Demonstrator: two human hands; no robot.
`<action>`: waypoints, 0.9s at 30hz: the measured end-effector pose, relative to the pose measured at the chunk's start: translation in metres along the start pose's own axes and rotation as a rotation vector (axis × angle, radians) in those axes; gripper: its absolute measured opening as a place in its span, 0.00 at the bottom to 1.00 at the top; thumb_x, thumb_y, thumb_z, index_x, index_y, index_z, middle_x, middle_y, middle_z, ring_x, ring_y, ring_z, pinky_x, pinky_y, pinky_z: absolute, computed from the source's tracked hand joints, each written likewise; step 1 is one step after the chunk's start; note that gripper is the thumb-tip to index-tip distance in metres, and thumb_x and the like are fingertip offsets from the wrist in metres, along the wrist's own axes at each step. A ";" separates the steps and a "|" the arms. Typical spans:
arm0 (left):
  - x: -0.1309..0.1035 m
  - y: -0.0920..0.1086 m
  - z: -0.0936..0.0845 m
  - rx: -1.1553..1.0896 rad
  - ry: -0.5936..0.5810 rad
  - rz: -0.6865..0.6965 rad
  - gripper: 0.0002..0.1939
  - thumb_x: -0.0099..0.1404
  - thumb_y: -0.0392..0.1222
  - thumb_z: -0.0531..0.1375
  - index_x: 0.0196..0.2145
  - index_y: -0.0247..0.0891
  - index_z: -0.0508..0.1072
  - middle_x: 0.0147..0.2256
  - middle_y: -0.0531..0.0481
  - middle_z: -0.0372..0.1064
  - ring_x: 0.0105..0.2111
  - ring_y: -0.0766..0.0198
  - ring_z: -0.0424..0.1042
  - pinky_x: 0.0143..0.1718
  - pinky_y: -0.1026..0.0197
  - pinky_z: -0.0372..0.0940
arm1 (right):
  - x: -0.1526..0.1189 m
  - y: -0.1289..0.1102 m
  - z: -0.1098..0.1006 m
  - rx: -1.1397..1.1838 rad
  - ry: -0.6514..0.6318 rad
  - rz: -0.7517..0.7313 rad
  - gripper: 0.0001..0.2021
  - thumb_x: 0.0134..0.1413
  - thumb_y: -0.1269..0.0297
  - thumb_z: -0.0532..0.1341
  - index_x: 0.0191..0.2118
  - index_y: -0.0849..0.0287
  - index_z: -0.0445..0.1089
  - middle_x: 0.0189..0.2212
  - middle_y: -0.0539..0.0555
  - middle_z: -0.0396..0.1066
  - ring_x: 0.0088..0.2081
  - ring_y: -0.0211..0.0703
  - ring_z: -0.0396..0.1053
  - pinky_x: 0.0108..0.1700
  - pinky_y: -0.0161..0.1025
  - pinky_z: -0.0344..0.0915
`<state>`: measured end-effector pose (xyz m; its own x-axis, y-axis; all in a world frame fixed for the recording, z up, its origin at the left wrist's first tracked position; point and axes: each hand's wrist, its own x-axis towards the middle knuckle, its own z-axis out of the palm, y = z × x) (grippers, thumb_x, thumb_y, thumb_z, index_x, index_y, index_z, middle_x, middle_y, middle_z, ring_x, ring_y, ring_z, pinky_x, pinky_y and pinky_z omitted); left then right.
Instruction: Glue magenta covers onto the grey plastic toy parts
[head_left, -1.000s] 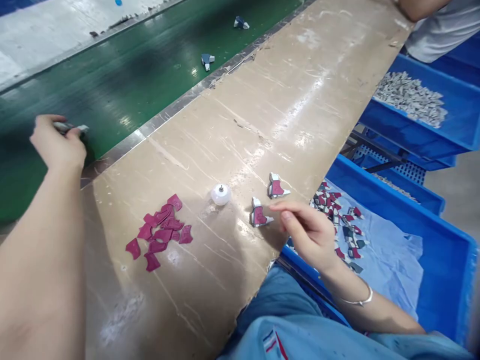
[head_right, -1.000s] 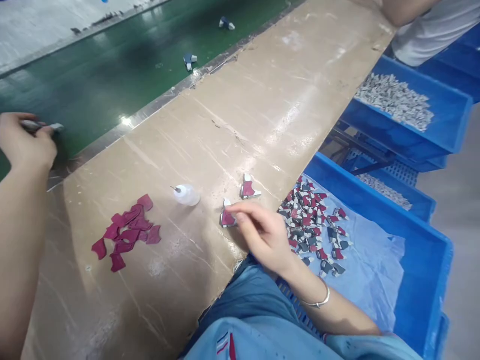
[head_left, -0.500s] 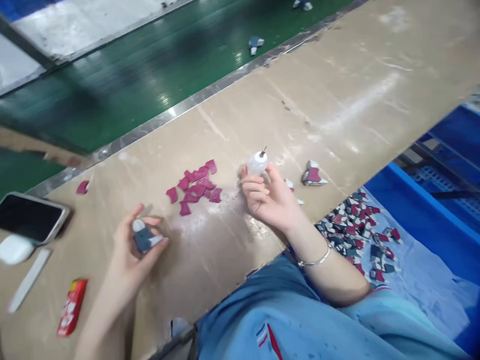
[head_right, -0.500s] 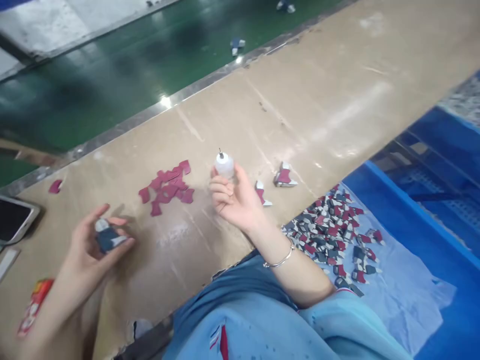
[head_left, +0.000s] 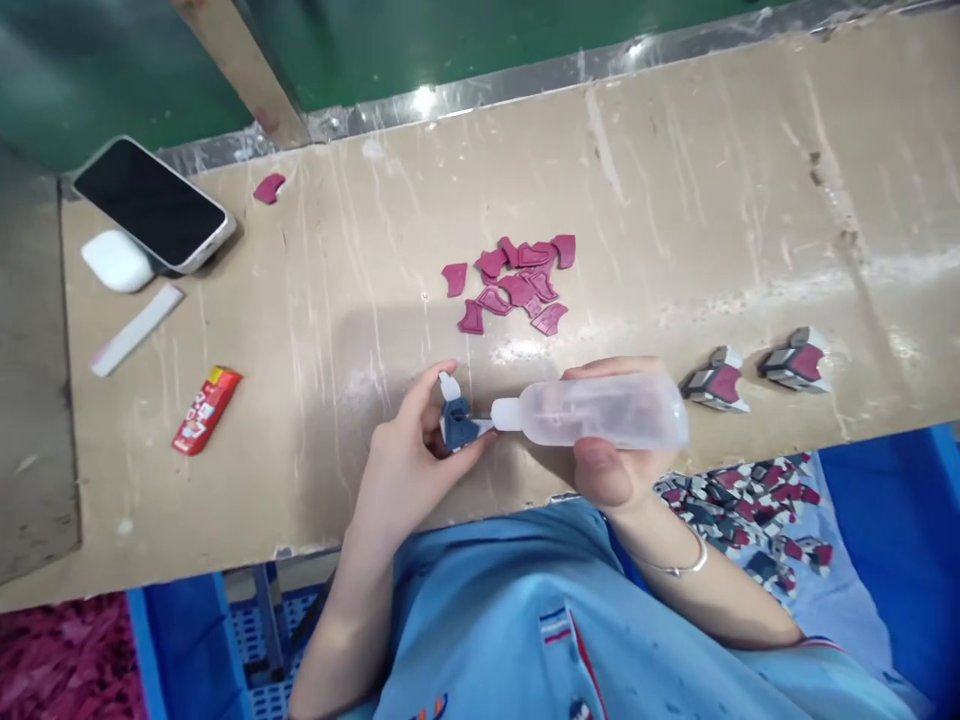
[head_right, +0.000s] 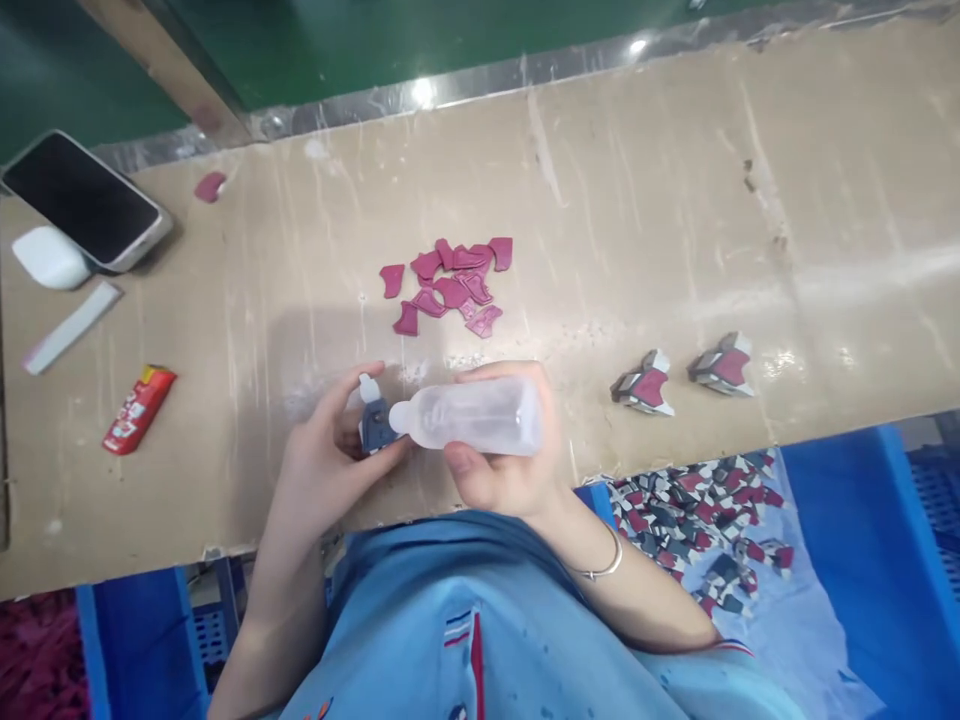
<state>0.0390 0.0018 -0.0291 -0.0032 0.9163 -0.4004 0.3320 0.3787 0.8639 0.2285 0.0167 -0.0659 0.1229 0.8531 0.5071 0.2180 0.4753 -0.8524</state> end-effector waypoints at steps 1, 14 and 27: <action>0.000 0.001 0.000 -0.015 -0.002 0.001 0.35 0.60 0.45 0.73 0.64 0.45 0.75 0.24 0.62 0.72 0.22 0.65 0.68 0.28 0.64 0.67 | -0.001 0.000 0.000 -0.024 -0.003 -0.017 0.16 0.69 0.44 0.66 0.49 0.50 0.76 0.39 0.56 0.76 0.34 0.50 0.79 0.33 0.47 0.77; 0.000 0.001 0.000 -0.026 0.002 0.018 0.34 0.59 0.42 0.73 0.64 0.47 0.76 0.23 0.63 0.68 0.22 0.66 0.67 0.28 0.65 0.68 | -0.002 -0.005 -0.002 -0.277 -0.001 -0.024 0.21 0.72 0.37 0.60 0.45 0.50 0.73 0.36 0.56 0.77 0.31 0.49 0.78 0.29 0.47 0.76; 0.001 -0.003 0.002 -0.044 0.008 0.025 0.33 0.60 0.45 0.74 0.63 0.48 0.76 0.23 0.63 0.70 0.22 0.65 0.70 0.27 0.65 0.69 | -0.001 -0.012 -0.003 -0.213 -0.001 -0.010 0.16 0.72 0.42 0.65 0.49 0.48 0.76 0.37 0.54 0.77 0.30 0.47 0.79 0.28 0.45 0.76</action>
<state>0.0398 0.0015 -0.0331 -0.0027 0.9264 -0.3765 0.2901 0.3610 0.8863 0.2284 0.0095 -0.0562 0.1190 0.8490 0.5148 0.4193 0.4270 -0.8011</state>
